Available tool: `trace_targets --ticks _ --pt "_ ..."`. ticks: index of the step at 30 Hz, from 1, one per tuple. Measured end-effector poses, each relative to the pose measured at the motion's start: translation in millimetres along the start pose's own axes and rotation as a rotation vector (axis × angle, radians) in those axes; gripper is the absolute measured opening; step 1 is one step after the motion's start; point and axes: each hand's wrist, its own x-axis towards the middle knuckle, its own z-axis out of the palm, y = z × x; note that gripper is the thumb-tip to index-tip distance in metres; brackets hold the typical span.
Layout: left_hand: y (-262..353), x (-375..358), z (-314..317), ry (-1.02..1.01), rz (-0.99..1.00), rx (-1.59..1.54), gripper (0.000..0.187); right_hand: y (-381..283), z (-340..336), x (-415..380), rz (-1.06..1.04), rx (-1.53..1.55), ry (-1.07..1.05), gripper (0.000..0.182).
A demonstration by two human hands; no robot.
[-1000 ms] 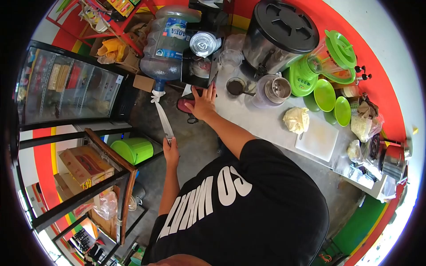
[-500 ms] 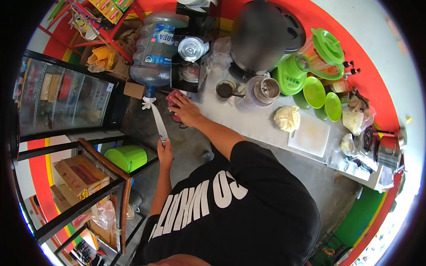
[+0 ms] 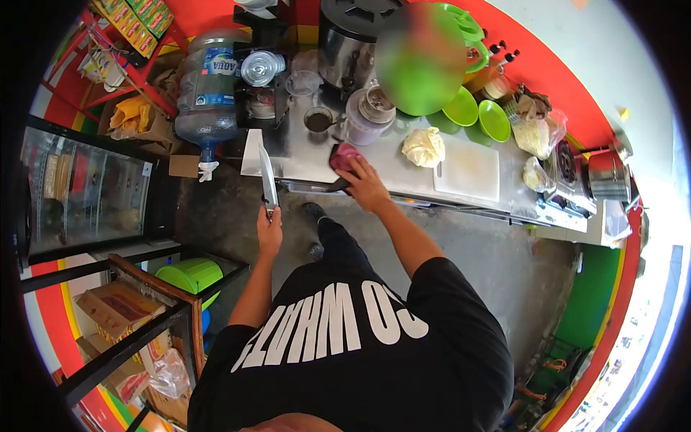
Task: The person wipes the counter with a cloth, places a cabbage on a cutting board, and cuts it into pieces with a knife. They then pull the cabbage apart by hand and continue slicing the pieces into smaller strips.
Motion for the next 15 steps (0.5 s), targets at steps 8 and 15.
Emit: trace_targets --ticks 8,15 --pt "12 -26 -31 -0.008 0.054 0.034 0.022 31 11 -58 0.627 -0.109 0.207 0.095" --pt "1 -57 -55 0.082 0.045 0.068 0.021 -54 64 16 0.705 -0.050 0.376 0.049"
